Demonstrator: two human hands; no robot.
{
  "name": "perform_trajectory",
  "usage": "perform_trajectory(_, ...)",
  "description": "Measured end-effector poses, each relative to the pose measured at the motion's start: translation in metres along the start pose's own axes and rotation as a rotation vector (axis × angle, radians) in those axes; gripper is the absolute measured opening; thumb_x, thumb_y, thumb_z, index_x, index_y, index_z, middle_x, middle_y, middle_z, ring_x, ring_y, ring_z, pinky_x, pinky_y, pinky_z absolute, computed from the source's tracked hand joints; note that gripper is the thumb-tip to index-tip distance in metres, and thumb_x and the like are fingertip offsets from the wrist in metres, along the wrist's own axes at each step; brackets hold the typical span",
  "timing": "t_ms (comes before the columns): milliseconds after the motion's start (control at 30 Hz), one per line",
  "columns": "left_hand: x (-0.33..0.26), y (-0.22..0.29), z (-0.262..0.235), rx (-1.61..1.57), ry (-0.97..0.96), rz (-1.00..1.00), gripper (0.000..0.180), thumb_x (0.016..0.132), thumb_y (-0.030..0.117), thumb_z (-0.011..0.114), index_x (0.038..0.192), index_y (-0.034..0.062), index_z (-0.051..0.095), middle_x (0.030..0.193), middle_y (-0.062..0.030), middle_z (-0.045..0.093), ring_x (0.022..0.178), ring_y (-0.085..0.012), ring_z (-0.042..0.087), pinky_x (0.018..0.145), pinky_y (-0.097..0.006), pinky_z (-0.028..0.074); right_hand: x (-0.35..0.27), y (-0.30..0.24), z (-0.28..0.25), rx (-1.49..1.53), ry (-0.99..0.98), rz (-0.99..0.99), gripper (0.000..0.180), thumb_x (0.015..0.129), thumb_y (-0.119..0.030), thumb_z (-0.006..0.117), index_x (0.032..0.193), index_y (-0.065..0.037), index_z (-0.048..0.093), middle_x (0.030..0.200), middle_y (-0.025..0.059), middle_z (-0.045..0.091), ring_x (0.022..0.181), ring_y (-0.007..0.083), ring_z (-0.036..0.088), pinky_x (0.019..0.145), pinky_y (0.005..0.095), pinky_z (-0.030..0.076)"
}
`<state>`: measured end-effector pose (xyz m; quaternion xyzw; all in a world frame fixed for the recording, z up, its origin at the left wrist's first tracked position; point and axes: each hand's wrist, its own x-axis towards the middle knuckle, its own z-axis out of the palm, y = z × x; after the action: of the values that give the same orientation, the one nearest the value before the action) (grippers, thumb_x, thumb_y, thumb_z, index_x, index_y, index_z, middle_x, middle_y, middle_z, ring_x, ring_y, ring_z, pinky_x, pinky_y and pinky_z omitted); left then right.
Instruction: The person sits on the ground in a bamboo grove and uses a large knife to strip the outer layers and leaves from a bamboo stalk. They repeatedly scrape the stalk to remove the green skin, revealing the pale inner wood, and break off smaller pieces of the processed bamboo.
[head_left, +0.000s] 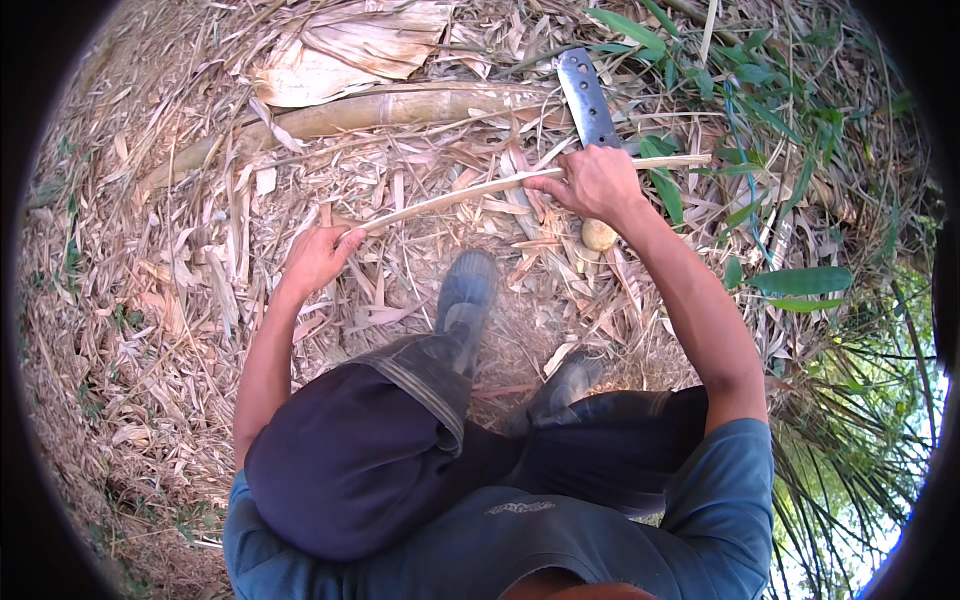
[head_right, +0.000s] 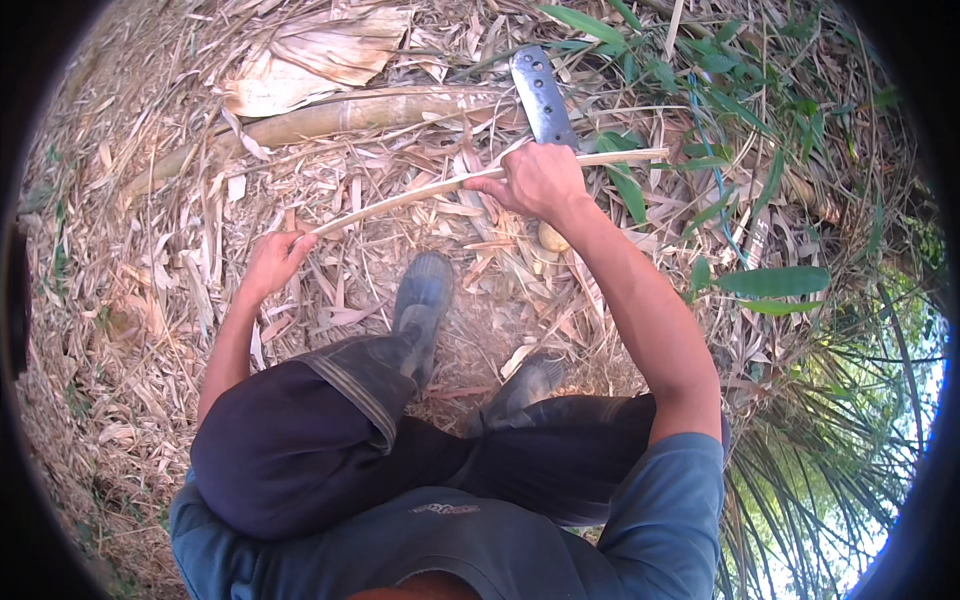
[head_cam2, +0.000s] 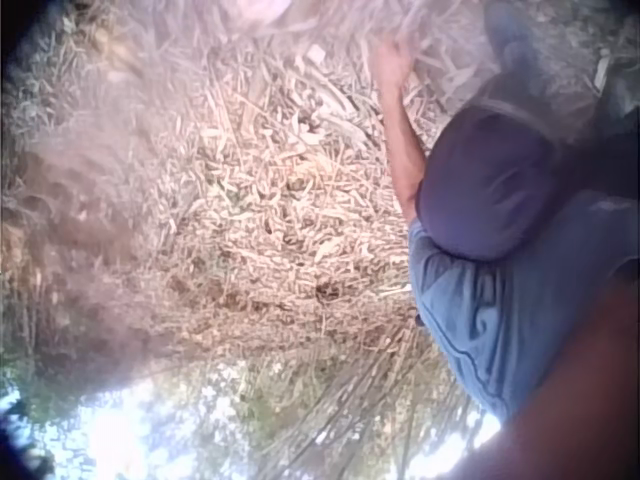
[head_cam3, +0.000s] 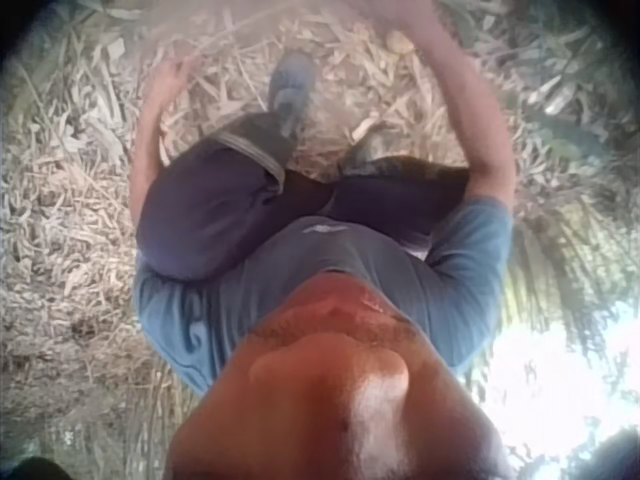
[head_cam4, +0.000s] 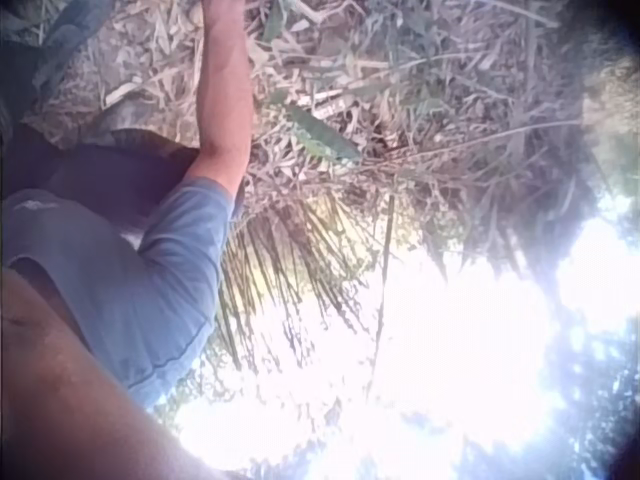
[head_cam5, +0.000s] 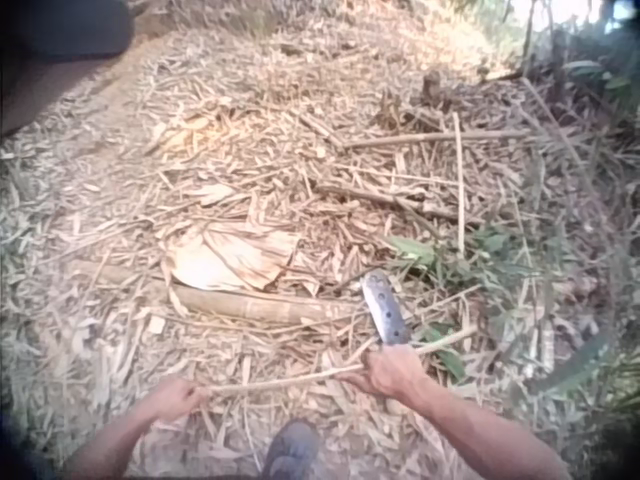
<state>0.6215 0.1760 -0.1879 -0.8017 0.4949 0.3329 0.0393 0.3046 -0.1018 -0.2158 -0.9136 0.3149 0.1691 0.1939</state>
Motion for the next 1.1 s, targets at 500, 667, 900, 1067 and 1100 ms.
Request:
perform_trajectory(500,-0.002,0.041,-0.016,0.169,-0.076,-0.253,0.067,0.098,0.066,0.039,0.110,0.0112,0.075,0.092,-0.0237,0.070,0.095,-0.0406,0.067,0.086,-0.050,0.050,0.013,-0.002,0.043,0.083,-0.058,0.113,0.090,0.086,-0.084,0.035,0.098,-0.004,0.074,0.097,0.0194,0.072,0.096,0.0344,0.070,0.081,0.0453,0.055)
perform_trajectory(667,-0.007,0.043,-0.006,0.202,-0.073,-0.344,0.071,0.097,0.067,0.040,0.100,0.0045,0.074,0.093,-0.0241,0.070,0.096,-0.0414,0.066,0.085,-0.051,0.050,0.024,-0.008,0.064,0.095,-0.086,0.096,0.093,0.086,-0.085,0.033,0.096,-0.002,0.074,0.097,0.0186,0.073,0.095,0.0350,0.071,0.081,0.0449,0.055)
perform_trajectory(900,-0.018,0.038,0.012,0.180,-0.064,-0.415,0.072,0.097,0.066,0.039,0.099,0.0018,0.072,0.097,-0.0255,0.070,0.097,-0.0437,0.066,0.085,-0.053,0.049,0.032,-0.022,0.063,0.103,-0.202,0.108,0.085,0.090,-0.079,0.038,0.112,-0.004,0.071,0.106,0.0146,0.073,0.103,0.0304,0.069,0.088,0.0436,0.054)
perform_trajectory(1067,-0.027,0.041,0.016,0.185,-0.080,-0.494,0.071,0.098,0.064,0.039,0.103,0.0020,0.073,0.098,-0.0261,0.070,0.099,-0.0437,0.066,0.087,-0.053,0.049,0.040,-0.035,0.079,0.090,-0.219,0.103,0.083,0.091,-0.077,0.037,0.114,-0.005,0.071,0.107,0.0130,0.073,0.104,0.0291,0.069,0.087,0.0424,0.054)
perform_trajectory(1100,-0.028,0.042,0.015,0.183,-0.084,-0.510,0.071,0.098,0.064,0.039,0.103,0.0016,0.073,0.098,-0.0263,0.070,0.099,-0.0437,0.066,0.087,-0.053,0.049,0.042,-0.036,0.083,0.094,-0.220,0.107,0.083,0.091,-0.077,0.037,0.115,-0.005,0.071,0.108,0.0128,0.072,0.105,0.0289,0.069,0.087,0.0421,0.054)
